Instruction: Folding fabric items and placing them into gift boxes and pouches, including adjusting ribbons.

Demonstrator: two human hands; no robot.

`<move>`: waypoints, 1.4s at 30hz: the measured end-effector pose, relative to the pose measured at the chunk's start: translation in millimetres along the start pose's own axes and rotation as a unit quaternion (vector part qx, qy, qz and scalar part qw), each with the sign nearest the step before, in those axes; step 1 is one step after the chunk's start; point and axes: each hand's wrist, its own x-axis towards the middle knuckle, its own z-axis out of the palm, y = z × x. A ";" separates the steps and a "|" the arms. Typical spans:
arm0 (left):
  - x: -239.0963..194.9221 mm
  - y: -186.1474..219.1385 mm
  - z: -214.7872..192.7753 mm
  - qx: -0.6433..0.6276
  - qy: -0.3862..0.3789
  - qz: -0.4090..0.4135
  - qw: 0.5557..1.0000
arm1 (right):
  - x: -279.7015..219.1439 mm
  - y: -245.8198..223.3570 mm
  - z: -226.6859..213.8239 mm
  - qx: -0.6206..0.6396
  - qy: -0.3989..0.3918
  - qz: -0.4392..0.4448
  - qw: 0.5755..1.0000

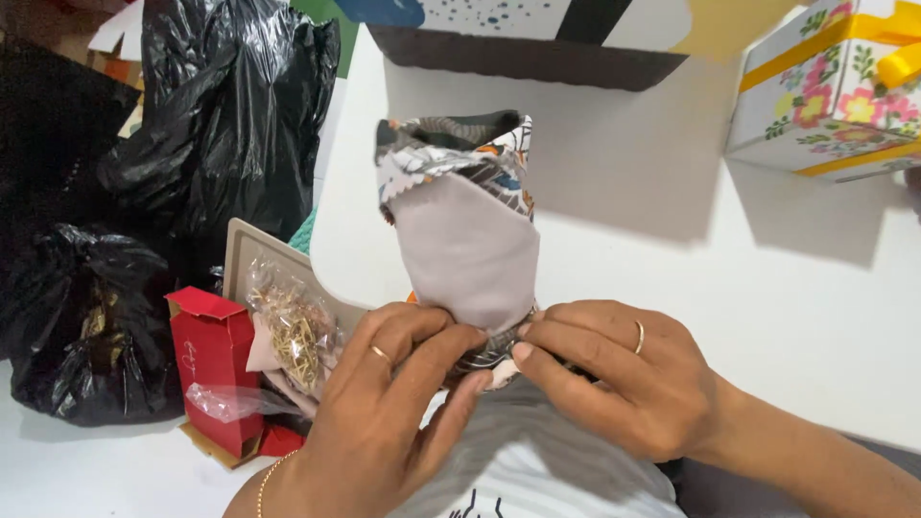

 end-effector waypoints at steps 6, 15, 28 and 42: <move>-4.0 -1.5 4.1 0.005 -0.030 -0.020 0.999 | 4.1 -2.6 0.3 0.089 0.014 0.097 0.991; 2.1 -4.7 5.4 0.007 -0.041 0.026 0.999 | 7.2 -0.6 5.2 -0.029 0.041 0.038 0.998; 4.9 -3.8 1.8 0.008 -0.044 0.011 0.999 | 14.3 -11.4 0.2 -0.049 -0.011 0.036 0.998; 20.7 -13.3 2.2 -0.027 0.013 -0.107 0.994 | 0.0 -32.4 1.8 -0.041 -0.061 0.166 0.983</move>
